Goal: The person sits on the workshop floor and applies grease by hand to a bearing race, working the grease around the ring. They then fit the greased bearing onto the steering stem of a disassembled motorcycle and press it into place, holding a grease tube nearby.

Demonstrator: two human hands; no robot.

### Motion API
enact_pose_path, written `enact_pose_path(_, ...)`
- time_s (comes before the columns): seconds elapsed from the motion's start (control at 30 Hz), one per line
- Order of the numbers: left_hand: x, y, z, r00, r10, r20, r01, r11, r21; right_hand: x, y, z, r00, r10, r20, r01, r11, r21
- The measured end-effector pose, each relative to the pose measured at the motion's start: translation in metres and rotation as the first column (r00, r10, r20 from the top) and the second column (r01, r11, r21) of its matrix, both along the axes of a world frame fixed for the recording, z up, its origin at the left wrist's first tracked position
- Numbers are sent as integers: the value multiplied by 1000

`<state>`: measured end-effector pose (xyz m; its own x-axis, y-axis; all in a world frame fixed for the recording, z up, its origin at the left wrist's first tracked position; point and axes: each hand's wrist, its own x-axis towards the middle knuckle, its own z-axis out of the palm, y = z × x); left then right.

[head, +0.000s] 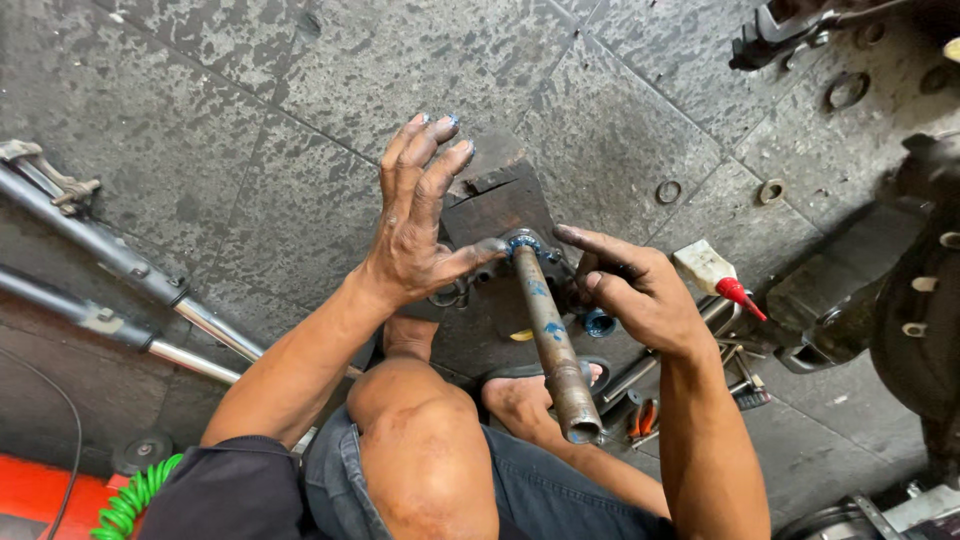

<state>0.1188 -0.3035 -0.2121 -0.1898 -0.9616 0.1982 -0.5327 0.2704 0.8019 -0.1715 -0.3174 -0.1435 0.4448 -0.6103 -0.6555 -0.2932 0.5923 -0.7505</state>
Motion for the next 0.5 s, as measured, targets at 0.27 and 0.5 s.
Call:
enact_pose_path(0.27,-5,-18,9,992,71,-102,-75,997,-36,-5,-18,5,995,-15,95,27,990,-135)
enact_pose_path(0.5,16,-49,106,948,188,-258,-226,966,-125,-6,-50,70,937,-229,264,303,908,-289)
